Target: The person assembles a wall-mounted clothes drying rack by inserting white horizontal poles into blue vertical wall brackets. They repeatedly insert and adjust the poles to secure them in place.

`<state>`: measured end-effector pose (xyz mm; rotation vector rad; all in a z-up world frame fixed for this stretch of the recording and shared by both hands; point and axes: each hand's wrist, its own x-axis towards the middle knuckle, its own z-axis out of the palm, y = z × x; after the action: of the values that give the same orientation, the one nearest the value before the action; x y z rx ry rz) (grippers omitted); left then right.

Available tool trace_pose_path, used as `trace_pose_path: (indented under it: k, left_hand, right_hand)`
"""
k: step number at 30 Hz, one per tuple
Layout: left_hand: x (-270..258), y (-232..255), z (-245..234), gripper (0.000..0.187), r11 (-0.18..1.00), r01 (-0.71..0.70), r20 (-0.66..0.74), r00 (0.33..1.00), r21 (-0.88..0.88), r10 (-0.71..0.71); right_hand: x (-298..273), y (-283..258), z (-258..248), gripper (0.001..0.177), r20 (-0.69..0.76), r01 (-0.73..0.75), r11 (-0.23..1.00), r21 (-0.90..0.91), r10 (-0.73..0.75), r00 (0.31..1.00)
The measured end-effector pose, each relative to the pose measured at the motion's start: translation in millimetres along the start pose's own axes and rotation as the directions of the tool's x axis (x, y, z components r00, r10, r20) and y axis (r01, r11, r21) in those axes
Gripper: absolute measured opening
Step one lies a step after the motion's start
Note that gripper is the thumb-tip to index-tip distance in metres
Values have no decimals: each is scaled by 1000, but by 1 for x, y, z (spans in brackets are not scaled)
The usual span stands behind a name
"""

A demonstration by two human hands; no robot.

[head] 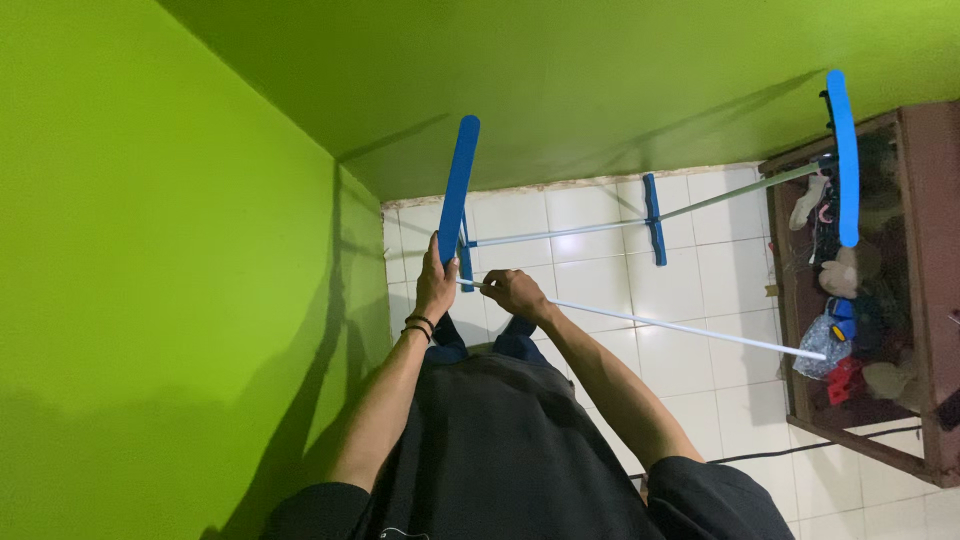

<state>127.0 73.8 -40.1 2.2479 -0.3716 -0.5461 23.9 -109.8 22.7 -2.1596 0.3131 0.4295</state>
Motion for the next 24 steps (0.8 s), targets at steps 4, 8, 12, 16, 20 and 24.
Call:
trace_pose_path:
  k: [4,8,12,16,20,24]
  left_hand:
    - [1,2,12,71,997,-76,-72,994,-2,76]
    - [0,0,25,71,1000,-15,-73,997,-22,13]
    - [-1,-1,36,73,997,57,-52,997,-45,-60]
    - [-5,2,45,72,997,58,-90,994,-43,-61]
    - [-5,4,48,72,994,100,-78,992,-49,-103]
    - [-2,-2,50,75,992,92,-97,990,-87,-100]
  right_hand:
    - [-3,4,-10,30,20,-25,999,-47,26,999]
    - [-8,12,-13,29,-59,119,968,-220,-135,989]
    - [2,32,-12,29,-33,218,930,-297,-238,971]
    - [21,60,-13,30,120,207,963,-172,-188,975]
    - [38,70,-23,30,292,148,985,-93,-115,949]
    - [35,57,-29,32,267,123,982,-141,-82,960]
